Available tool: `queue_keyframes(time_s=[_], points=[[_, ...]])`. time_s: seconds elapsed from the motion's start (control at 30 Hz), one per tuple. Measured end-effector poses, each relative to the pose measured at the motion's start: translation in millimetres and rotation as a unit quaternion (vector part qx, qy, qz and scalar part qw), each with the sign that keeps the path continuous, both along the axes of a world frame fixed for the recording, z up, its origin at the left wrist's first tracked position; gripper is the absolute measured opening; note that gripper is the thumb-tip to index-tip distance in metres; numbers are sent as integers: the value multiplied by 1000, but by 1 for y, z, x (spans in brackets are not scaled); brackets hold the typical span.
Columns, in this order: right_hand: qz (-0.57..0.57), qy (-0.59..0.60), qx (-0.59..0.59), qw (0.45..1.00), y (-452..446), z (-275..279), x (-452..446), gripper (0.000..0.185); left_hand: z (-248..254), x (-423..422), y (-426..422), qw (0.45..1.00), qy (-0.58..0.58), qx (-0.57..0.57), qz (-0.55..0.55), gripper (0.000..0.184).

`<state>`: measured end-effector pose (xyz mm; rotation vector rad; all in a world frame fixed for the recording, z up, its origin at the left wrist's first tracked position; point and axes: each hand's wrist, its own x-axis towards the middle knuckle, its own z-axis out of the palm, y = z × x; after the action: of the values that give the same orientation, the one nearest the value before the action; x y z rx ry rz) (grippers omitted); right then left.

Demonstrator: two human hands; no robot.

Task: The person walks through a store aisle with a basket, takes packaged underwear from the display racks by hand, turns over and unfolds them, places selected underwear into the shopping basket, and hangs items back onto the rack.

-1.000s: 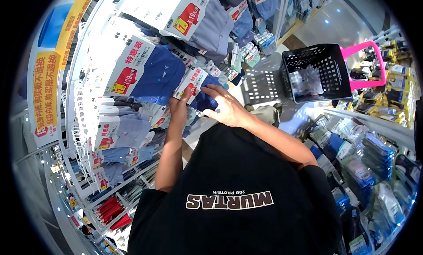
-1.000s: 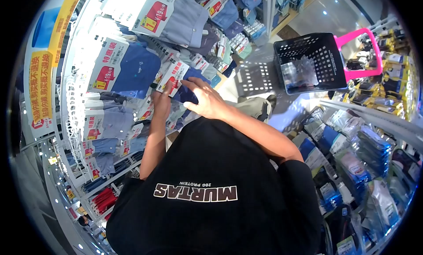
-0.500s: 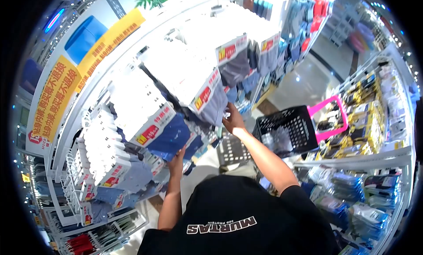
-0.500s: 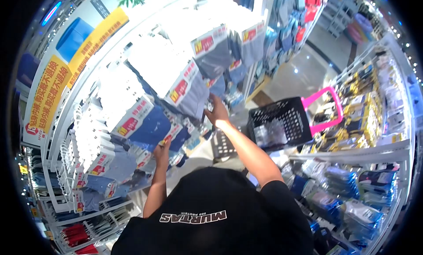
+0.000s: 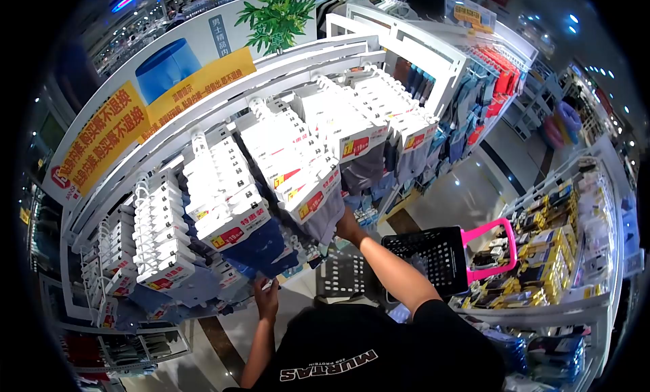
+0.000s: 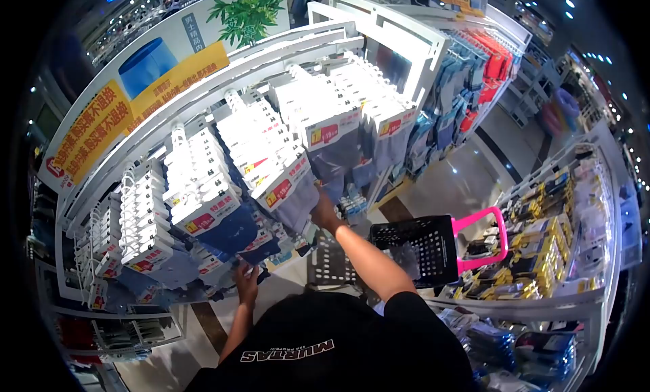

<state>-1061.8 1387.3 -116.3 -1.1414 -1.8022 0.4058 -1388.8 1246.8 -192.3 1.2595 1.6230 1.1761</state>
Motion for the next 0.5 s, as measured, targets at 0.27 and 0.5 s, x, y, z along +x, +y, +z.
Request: queue_keyframes(time_s=[0.27, 0.5], points=[[-21, -89, -42, 995, 14, -35, 0, 60, -5, 26, -8, 998, 23, -47, 30, 47], [51, -27, 11, 998, 21, -14, 7, 53, 26, 49, -29, 995, -17, -79, 62, 47]])
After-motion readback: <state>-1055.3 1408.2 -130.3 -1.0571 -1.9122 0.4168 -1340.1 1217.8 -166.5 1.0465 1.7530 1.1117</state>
